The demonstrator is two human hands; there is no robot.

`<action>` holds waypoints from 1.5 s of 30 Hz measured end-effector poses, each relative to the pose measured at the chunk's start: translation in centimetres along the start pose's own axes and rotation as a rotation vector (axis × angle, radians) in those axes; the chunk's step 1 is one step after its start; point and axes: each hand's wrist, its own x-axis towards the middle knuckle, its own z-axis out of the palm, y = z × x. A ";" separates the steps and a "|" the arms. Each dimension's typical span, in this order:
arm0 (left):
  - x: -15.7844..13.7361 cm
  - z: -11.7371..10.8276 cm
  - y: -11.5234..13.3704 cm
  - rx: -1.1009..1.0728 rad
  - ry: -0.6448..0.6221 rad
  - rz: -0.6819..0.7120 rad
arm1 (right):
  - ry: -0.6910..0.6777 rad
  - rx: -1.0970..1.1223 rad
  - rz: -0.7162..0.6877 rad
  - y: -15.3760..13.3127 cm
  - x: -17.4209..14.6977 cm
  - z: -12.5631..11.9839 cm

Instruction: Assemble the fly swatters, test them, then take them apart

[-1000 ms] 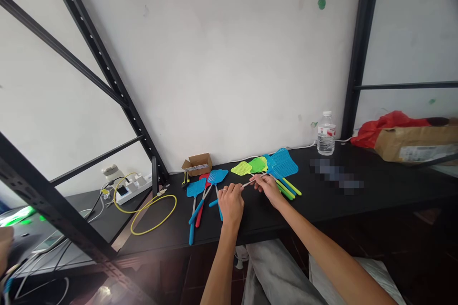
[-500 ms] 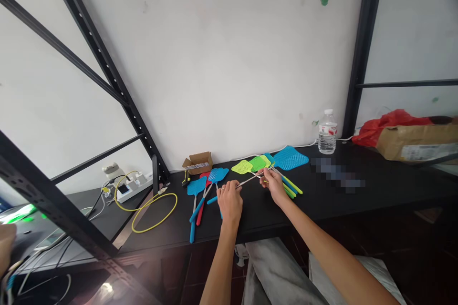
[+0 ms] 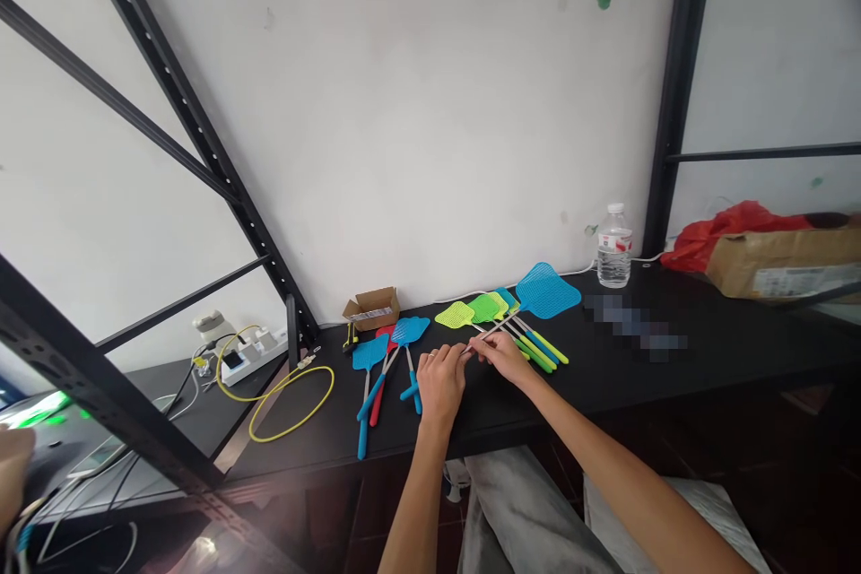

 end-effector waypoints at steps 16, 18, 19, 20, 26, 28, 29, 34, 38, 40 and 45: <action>0.3 -0.7 1.0 0.151 0.028 -0.143 | 0.118 0.189 0.021 0.6 0.5 0.1; 0.3 -0.6 0.9 0.143 0.030 -0.142 | 0.128 0.200 0.032 0.7 0.5 0.1; 0.3 -0.5 0.8 0.139 0.029 -0.137 | 0.137 0.210 0.039 0.7 0.5 0.0; 0.2 -0.4 0.7 0.135 0.028 -0.130 | 0.149 0.223 0.048 0.6 0.4 0.0; 0.1 0.1 0.3 0.120 0.028 -0.115 | 0.199 0.270 0.049 -0.1 0.3 -0.2; 0.0 0.1 0.2 0.102 0.021 -0.111 | 0.206 0.243 0.038 -0.4 0.2 -0.3; 0.0 0.0 0.1 0.086 0.014 -0.102 | 0.207 0.225 0.037 -0.4 0.1 -0.3; -0.2 -0.4 0.0 0.018 -0.007 -0.039 | 0.084 0.158 0.062 -0.2 -0.2 -0.3; -0.2 -0.5 0.3 0.004 -0.025 0.002 | -0.027 0.095 0.042 0.2 -0.2 0.0; -0.1 -0.4 0.4 0.003 -0.035 0.018 | -0.022 0.091 0.034 0.3 -0.1 0.1; 0.0 0.2 0.4 0.053 -0.014 0.032 | 0.058 0.164 0.050 0.3 0.1 0.1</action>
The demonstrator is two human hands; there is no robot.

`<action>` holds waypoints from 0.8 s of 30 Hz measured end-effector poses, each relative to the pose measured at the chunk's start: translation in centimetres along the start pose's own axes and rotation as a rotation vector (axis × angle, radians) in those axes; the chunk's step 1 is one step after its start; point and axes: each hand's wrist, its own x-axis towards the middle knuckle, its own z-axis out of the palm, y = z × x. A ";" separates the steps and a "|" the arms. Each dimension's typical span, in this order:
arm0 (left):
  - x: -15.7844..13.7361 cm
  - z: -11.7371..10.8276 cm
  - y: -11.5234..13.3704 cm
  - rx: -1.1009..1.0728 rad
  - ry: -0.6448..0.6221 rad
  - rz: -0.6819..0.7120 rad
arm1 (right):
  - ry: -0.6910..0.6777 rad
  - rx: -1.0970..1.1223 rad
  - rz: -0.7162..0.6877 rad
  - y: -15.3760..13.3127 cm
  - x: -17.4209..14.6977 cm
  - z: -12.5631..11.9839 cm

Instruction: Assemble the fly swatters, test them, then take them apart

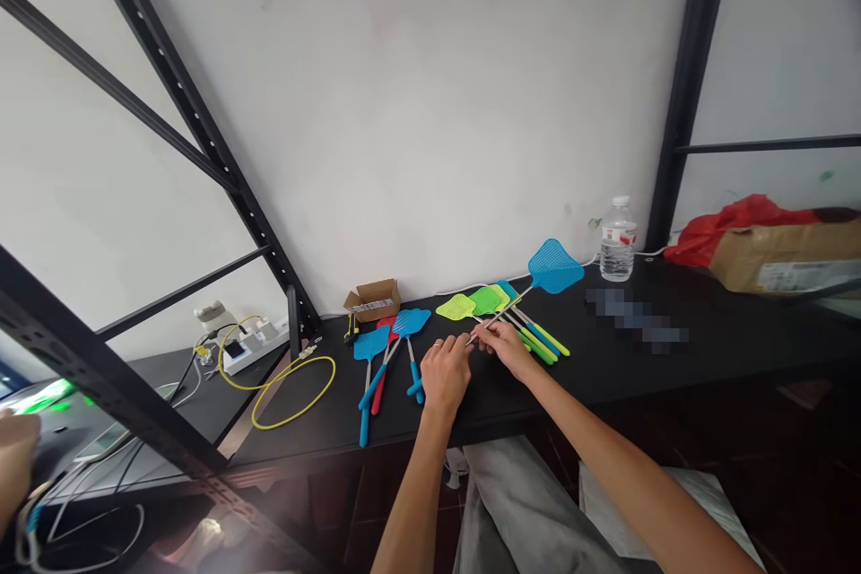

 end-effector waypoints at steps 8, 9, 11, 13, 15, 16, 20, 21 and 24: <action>-0.1 0.2 -0.4 0.070 0.057 -0.161 | 0.162 0.100 -0.014 -0.3 0.2 -0.4; -0.1 0.2 -0.4 0.074 0.063 -0.176 | 0.175 0.109 -0.015 -0.3 0.2 -0.4; -0.1 0.1 -0.4 0.079 0.075 -0.206 | 0.203 0.131 -0.018 -0.3 0.3 -0.5; -0.1 0.1 -0.5 0.073 0.076 -0.231 | 0.238 0.156 -0.028 -0.3 0.4 -0.6; -0.2 0.1 -0.5 0.058 0.077 -0.258 | 0.292 0.182 -0.037 -0.3 0.4 -0.8; -0.2 0.0 -0.5 0.050 0.081 -0.271 | 0.319 0.192 -0.040 -0.3 0.5 -0.9; -0.2 -0.1 -0.7 0.027 0.117 -0.289 | 0.355 0.220 -0.042 -0.5 0.4 -1.2; -0.2 -0.2 -0.7 0.017 0.124 -0.276 | 0.354 0.229 -0.043 -0.5 0.4 -1.2; -0.2 -0.3 -0.8 -0.017 0.129 -0.227 | 0.335 0.227 -0.040 -0.6 0.3 -1.3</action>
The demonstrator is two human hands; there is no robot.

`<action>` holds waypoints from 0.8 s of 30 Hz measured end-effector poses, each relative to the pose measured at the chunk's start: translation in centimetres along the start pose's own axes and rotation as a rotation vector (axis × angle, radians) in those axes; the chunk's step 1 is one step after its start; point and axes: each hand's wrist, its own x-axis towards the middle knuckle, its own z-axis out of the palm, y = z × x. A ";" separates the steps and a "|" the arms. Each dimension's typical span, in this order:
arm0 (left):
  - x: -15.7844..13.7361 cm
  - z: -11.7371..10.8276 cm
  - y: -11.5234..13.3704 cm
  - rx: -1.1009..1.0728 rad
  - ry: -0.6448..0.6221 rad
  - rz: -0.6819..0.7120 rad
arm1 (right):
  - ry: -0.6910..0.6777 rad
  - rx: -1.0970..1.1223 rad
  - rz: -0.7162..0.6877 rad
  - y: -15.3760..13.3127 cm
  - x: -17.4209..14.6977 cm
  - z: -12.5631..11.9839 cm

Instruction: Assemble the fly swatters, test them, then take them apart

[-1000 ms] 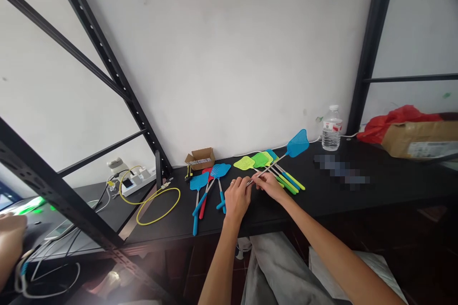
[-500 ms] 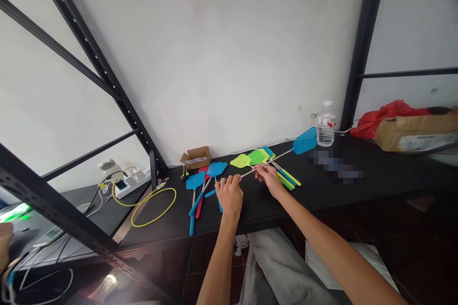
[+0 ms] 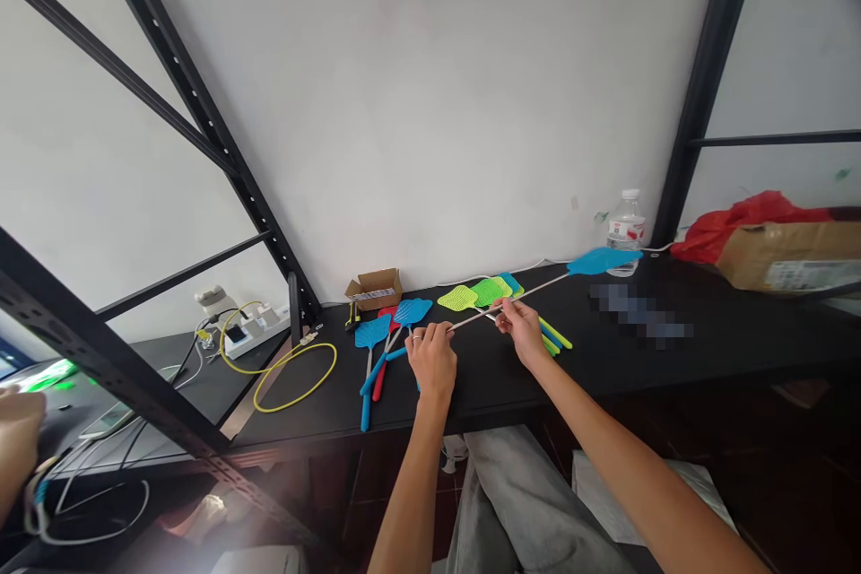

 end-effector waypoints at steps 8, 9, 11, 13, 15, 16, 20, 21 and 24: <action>0.1 0.1 0.3 -0.062 -0.059 0.157 | -0.379 -0.305 -0.009 -0.3 -1.3 0.8; 0.0 0.1 0.4 -0.076 -0.074 0.185 | -0.397 -0.307 0.000 -0.4 -1.4 0.9; 0.0 0.2 0.4 -0.094 -0.093 0.219 | -0.403 -0.306 0.012 -0.3 -1.4 0.9; 0.0 0.3 0.4 -0.091 -0.098 0.223 | -0.394 -0.312 0.007 -0.1 -1.2 0.8; 0.0 0.4 0.4 -0.072 -0.097 0.210 | -0.387 -0.318 -0.009 0.3 -0.9 0.6; 0.0 0.5 0.4 -0.062 -0.095 0.201 | -0.384 -0.316 -0.016 0.4 -0.8 0.6; 0.1 0.6 0.3 -0.016 -0.086 0.149 | -0.365 -0.281 -0.029 0.8 -0.6 0.6; 0.1 0.6 0.3 -0.003 -0.087 0.136 | -0.355 -0.271 -0.033 0.8 -0.6 0.7; 0.1 0.6 0.3 0.026 -0.096 0.105 | -0.334 -0.249 -0.038 0.7 -0.7 0.8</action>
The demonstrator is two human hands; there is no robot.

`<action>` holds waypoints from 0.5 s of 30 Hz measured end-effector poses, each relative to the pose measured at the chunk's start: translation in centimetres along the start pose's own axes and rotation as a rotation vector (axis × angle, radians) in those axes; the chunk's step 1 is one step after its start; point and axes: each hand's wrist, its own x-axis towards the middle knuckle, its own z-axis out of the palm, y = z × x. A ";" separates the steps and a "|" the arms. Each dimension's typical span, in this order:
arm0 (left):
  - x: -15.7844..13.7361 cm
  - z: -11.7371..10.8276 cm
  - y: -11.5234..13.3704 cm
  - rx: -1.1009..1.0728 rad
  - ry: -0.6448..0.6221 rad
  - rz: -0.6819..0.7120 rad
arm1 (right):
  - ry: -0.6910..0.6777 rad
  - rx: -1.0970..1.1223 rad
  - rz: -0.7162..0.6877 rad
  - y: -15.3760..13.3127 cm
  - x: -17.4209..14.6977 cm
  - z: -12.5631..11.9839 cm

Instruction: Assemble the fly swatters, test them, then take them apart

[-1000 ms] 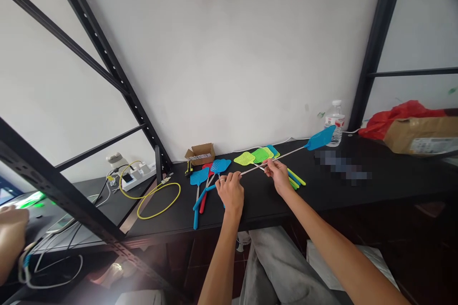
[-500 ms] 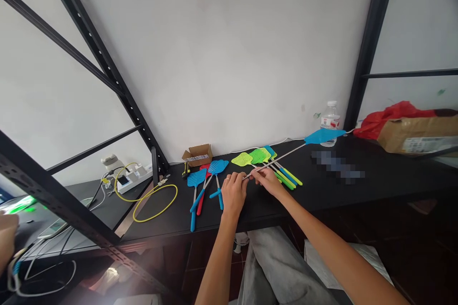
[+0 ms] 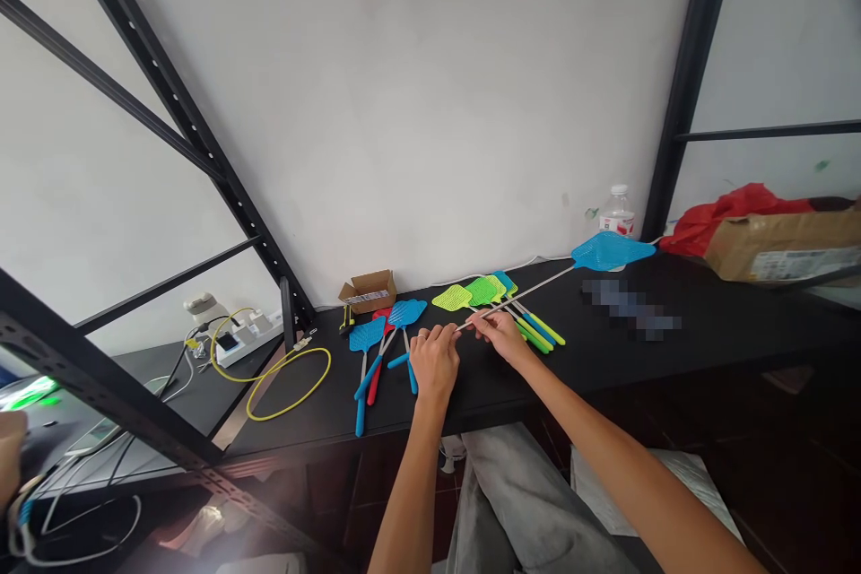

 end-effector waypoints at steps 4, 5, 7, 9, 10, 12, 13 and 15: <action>0.0 0.0 -0.2 0.022 0.014 -0.063 | 0.083 0.061 0.018 -0.3 0.1 -0.3; 0.0 -0.1 -0.2 0.025 0.021 -0.079 | 0.124 0.085 0.018 -0.3 0.2 -0.4; 0.0 -0.1 -0.3 0.026 0.030 -0.095 | 0.188 0.130 0.019 -0.3 0.2 -0.7; 0.0 -0.1 -0.3 0.022 0.032 -0.090 | 0.202 0.159 0.030 -0.3 0.2 -0.9; -0.1 -0.1 -0.3 0.018 0.031 -0.085 | 0.197 0.166 0.037 -0.3 0.2 -1.0; -0.1 -0.2 -0.3 0.007 0.026 -0.074 | 0.179 0.168 0.050 -0.3 0.2 -1.0; -0.1 -0.2 -0.4 -0.002 0.022 -0.068 | 0.172 0.166 0.057 -0.3 0.1 -1.0; -0.1 -0.3 -0.3 -0.024 0.014 -0.056 | 0.158 0.151 0.072 -0.5 0.0 -0.8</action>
